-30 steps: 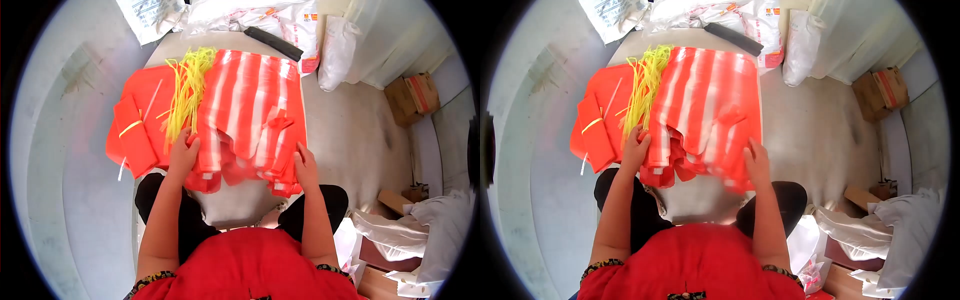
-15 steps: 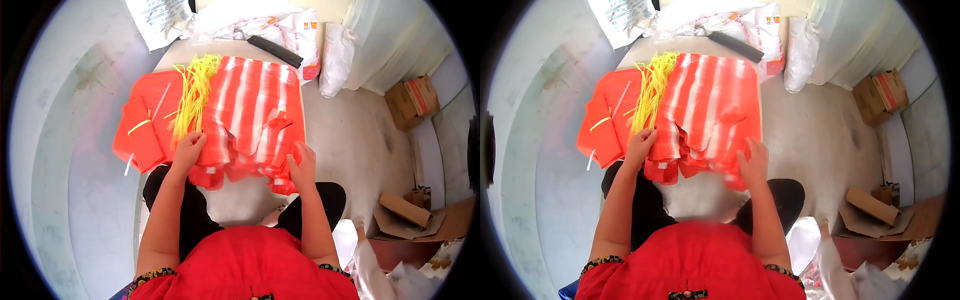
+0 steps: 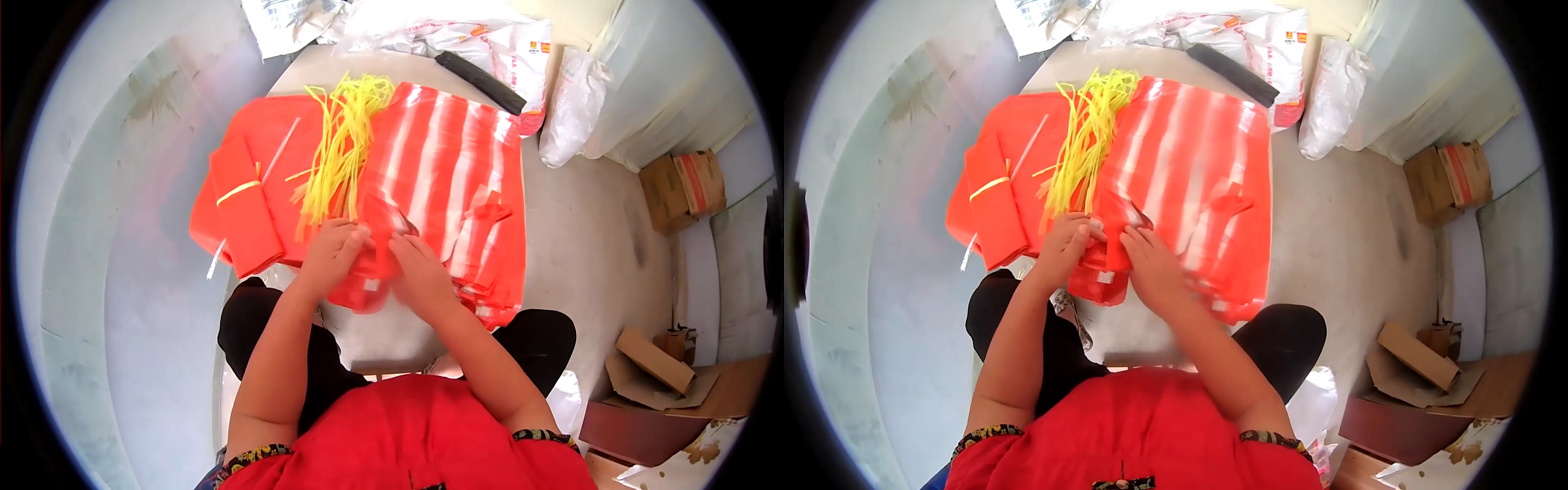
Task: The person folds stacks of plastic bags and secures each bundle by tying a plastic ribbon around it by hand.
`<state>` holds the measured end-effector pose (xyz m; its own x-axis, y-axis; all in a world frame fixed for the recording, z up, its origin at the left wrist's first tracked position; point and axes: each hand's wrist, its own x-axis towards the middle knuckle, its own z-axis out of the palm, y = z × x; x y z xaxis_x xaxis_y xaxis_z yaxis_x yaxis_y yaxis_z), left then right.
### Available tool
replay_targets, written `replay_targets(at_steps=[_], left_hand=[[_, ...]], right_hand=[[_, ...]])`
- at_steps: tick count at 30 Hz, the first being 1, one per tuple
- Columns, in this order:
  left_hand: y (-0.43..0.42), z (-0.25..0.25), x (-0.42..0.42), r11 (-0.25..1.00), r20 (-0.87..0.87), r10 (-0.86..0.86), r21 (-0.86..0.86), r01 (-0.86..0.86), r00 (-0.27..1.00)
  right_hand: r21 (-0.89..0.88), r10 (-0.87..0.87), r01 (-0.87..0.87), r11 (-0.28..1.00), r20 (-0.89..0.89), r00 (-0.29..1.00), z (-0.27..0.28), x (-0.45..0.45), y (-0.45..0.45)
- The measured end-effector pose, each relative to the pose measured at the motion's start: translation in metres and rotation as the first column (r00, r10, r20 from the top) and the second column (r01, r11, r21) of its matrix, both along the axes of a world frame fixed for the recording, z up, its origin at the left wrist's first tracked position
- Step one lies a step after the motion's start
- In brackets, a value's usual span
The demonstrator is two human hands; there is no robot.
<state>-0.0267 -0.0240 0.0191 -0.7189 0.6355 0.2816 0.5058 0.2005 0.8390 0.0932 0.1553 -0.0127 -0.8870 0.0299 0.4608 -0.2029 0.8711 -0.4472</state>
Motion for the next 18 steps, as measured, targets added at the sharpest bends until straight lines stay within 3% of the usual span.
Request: replay_targets(at_steps=[3, 4, 7, 9, 12, 15, 17, 18], left_hand=[[0.0, 0.001, -0.004, 0.999, -0.1, -0.039, -0.039, 0.035, 0.994], [0.0, 0.003, -0.004, 0.996, -0.155, -0.064, -0.07, 0.053, 0.986], [-0.001, 0.013, -0.002, 0.973, -0.179, -0.142, -0.205, 0.104, 0.974], [-0.005, 0.016, 0.003, 0.961, -0.225, -0.164, -0.256, 0.104, 0.961], [-0.012, 0.02, 0.01, 0.961, -0.416, -0.165, -0.271, 0.051, 0.894], [-0.019, 0.026, 0.017, 0.948, -0.525, -0.2, -0.316, 0.029, 0.827], [-0.022, 0.028, 0.018, 0.95, -0.557, -0.229, -0.305, 0.06, 0.798], [-0.025, 0.026, 0.02, 0.959, -0.483, -0.219, -0.265, 0.097, 0.847]], right_hand=[[-0.204, -0.043, 0.07, 0.976, 0.134, 0.99, 0.012, 0.003, 0.012], [-0.348, -0.08, 0.159, 0.924, 0.229, 0.97, 0.017, 0.003, 0.016], [-0.677, -0.112, 0.355, 0.644, 0.376, 0.92, 0.035, -0.002, 0.027], [-0.851, -0.133, 0.315, 0.421, 0.285, 0.949, 0.052, -0.007, 0.028], [-0.813, -0.162, 0.245, 0.528, 0.187, 0.969, 0.068, -0.013, 0.028], [-0.793, -0.149, 0.264, 0.549, 0.218, 0.965, 0.069, -0.011, 0.021], [-0.621, -0.11, 0.208, 0.756, 0.192, 0.975, 0.072, -0.01, 0.013], [-0.518, -0.087, 0.172, 0.838, 0.184, 0.979, 0.073, -0.008, 0.009]])
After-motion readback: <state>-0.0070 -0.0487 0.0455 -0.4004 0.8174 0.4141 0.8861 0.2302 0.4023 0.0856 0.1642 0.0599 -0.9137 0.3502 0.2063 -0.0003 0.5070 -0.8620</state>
